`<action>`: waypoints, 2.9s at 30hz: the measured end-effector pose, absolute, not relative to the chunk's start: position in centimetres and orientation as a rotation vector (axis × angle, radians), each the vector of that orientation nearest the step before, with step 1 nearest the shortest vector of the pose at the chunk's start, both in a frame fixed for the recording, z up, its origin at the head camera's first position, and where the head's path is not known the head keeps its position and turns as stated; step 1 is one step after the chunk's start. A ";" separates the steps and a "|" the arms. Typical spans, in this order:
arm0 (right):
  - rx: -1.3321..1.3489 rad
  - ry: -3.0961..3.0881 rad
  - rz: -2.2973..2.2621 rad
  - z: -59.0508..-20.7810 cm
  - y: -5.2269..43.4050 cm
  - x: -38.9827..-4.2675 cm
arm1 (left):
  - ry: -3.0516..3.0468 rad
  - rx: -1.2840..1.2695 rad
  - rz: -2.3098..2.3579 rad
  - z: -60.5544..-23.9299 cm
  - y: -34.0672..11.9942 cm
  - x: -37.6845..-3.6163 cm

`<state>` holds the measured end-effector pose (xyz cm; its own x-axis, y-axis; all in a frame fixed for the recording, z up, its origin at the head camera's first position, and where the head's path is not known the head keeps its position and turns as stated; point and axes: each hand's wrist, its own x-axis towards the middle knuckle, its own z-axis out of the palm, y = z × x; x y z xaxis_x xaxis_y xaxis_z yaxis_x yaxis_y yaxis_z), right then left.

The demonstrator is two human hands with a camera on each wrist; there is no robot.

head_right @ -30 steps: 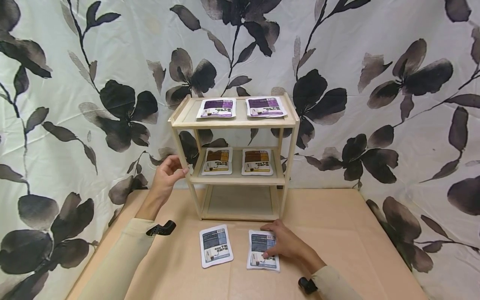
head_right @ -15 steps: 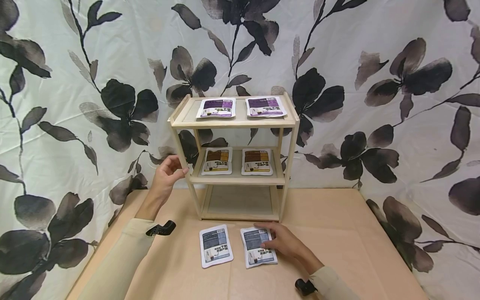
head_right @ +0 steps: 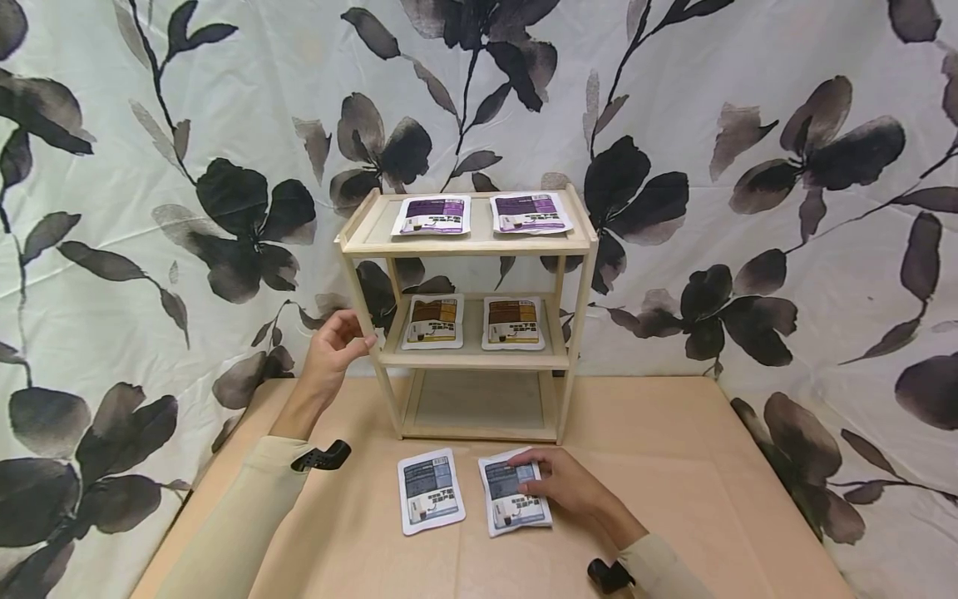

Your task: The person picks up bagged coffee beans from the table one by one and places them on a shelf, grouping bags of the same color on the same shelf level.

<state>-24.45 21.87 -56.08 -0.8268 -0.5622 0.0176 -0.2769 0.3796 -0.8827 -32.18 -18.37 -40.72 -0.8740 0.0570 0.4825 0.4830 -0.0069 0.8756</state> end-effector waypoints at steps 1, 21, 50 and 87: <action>-0.712 2.364 -1.421 -56.0 21.8 -24.5 | -1.966 -0.562 -1.953 -40.7 -18.4 -32.2; -0.486 2.138 -1.725 -55.0 20.7 -25.3 | -1.969 -0.557 -1.964 -40.8 -18.5 -32.1; -0.301 2.444 -1.870 -51.7 18.1 -27.5 | -1.958 -0.574 -1.989 -40.7 -18.4 -32.1; 0.018 2.560 -1.900 -54.2 16.2 -32.5 | -1.951 -0.577 -2.006 -40.8 -18.4 -32.2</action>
<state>-32.53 16.19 -54.16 -0.9989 0.0367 0.0303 -0.0183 0.2901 -0.9568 -32.24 -18.37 -40.79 -0.8800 0.0734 0.4693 0.4670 -0.0461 0.8830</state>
